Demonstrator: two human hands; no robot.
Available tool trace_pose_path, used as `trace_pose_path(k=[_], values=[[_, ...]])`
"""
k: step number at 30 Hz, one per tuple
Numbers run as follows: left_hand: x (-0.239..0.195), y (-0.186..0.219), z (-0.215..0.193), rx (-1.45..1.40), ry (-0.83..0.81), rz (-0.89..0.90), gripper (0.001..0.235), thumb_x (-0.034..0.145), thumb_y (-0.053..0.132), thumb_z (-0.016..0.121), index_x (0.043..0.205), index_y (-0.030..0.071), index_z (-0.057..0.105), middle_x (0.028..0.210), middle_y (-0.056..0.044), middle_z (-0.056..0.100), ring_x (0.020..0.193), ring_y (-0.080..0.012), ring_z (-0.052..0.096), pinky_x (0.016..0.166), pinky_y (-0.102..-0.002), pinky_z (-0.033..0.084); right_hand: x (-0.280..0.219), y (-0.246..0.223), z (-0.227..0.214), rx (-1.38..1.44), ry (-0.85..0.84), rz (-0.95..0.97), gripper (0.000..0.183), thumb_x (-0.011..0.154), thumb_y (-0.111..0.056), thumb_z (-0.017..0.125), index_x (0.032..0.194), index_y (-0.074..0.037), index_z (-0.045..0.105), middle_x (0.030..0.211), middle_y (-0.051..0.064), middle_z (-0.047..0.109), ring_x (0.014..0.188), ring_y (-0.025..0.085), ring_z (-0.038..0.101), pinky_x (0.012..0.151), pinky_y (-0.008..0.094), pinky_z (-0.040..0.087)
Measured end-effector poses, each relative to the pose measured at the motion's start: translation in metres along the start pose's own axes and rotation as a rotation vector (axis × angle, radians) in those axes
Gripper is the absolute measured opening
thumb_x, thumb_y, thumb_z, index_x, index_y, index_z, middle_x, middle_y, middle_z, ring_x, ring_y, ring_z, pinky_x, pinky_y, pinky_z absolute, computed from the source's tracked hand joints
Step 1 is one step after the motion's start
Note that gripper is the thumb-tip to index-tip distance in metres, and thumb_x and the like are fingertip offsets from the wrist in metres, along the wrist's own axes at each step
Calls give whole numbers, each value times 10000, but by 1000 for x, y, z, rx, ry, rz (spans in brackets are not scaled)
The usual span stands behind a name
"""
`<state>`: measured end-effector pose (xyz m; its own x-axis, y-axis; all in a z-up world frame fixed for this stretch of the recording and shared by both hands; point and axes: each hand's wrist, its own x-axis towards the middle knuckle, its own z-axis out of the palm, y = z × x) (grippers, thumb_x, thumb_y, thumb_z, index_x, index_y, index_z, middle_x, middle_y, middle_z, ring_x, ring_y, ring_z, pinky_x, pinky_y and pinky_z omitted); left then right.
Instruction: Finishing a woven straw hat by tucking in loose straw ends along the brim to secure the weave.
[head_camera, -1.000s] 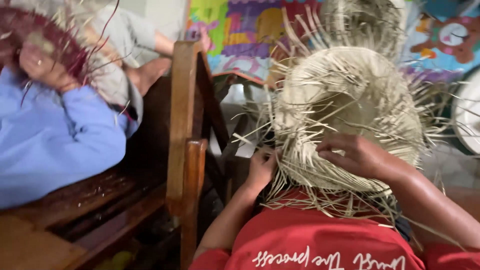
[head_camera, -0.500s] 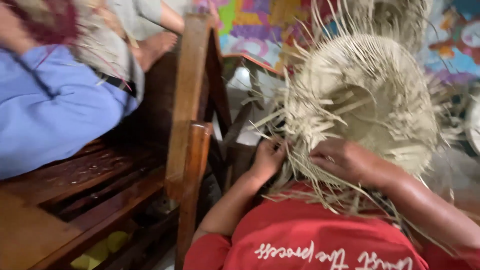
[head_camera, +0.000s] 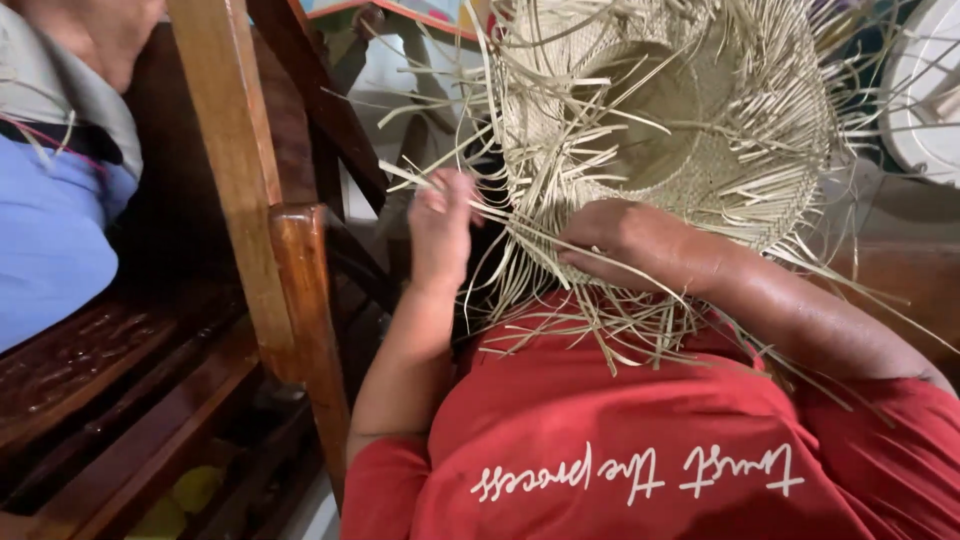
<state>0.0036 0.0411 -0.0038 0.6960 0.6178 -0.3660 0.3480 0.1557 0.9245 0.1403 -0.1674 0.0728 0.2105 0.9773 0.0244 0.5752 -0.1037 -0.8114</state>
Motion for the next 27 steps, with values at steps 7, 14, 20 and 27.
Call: trace_pose_path(k=[7, 14, 20, 27], values=[[-21, 25, -24, 85, -160, 31, 308, 948, 384, 726, 966, 76, 723, 604, -57, 598, 564, -138, 608, 537, -215, 429, 0, 3, 1, -26, -13, 27, 191, 1014, -211, 643, 953, -52, 730, 778, 143, 731, 786, 309, 740, 761, 417, 603], [-44, 83, -40, 737, -440, 246, 390, 875, 406, 814, 1097, 96, 730, 950, -79, 733, 877, -269, 719, 730, -372, 599, 0, 13, 7, -26, -10, -27, 144, 1009, -154, 646, 932, -47, 704, 751, 139, 704, 758, 324, 718, 719, 438, 584], [-47, 117, -49, 653, -733, 476, 566, 900, 509, 737, 1223, 49, 664, 1177, -125, 715, 1054, -343, 691, 921, -461, 529, -8, 32, 36, -86, 34, -42, 162, 1025, -274, 649, 959, -139, 710, 778, 47, 691, 781, 244, 704, 745, 368, 583], [-74, 112, -49, -136, -562, 474, 566, 827, 430, 725, 1002, -107, 706, 949, -250, 670, 877, -410, 677, 818, -505, 600, -2, 21, 25, -83, -2, -31, 210, 1053, -230, 580, 885, -130, 655, 755, 38, 652, 760, 244, 660, 713, 362, 570]])
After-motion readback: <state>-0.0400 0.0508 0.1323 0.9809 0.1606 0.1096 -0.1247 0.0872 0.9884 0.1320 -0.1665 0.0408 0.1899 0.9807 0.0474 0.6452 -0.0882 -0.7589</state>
